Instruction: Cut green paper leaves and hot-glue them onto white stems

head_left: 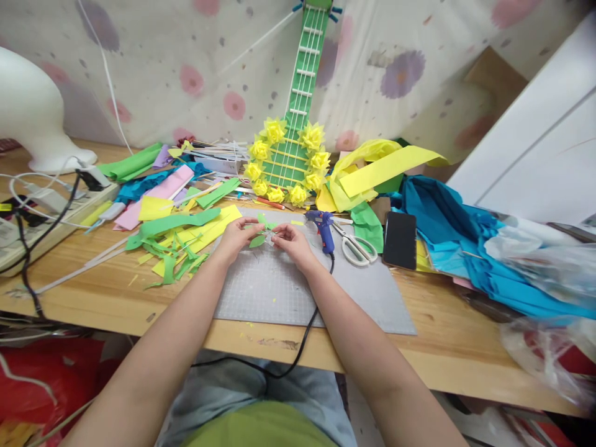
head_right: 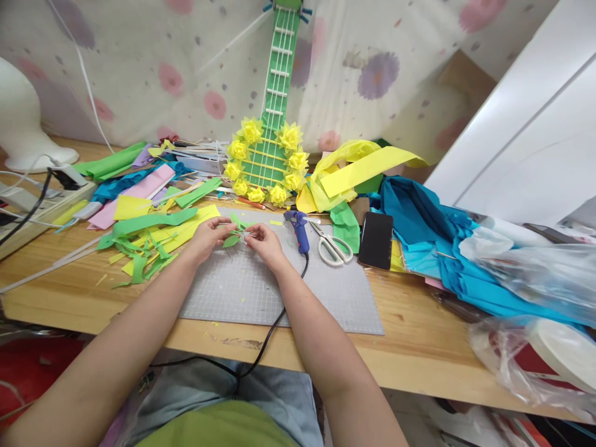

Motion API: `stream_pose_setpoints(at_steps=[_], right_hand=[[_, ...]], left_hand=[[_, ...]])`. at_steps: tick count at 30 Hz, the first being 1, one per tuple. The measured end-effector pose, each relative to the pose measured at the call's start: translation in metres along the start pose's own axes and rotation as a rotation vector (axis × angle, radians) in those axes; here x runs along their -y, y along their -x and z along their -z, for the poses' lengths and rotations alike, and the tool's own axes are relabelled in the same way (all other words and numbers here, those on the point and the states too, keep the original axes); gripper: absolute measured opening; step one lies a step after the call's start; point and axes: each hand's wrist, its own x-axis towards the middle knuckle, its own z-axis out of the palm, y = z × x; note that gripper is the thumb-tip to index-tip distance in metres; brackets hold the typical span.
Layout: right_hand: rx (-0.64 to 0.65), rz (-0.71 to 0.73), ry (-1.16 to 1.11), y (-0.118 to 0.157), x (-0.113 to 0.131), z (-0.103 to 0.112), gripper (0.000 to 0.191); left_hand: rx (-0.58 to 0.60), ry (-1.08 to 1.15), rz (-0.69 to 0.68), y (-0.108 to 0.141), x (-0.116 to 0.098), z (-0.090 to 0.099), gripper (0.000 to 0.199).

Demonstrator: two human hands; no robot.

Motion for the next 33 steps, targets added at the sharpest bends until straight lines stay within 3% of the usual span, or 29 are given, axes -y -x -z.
stream_pose_setpoints(at_steps=[5, 10, 33], right_hand=[[-0.005, 0.001, 0.001, -0.0012, -0.0003, -0.0013, 0.027], [-0.008, -0.005, 0.022, -0.0028, -0.0023, -0.0015, 0.028], [0.021, 0.003, 0.054, -0.0061, -0.0059, -0.0010, 0.021]], left_hand=[[0.081, -0.015, -0.103, -0.0023, 0.0064, 0.0007, 0.054], [0.083, -0.010, -0.139, -0.0034, 0.0091, 0.0011, 0.054], [0.013, -0.049, -0.133, 0.0016, 0.0057, -0.0054, 0.038]])
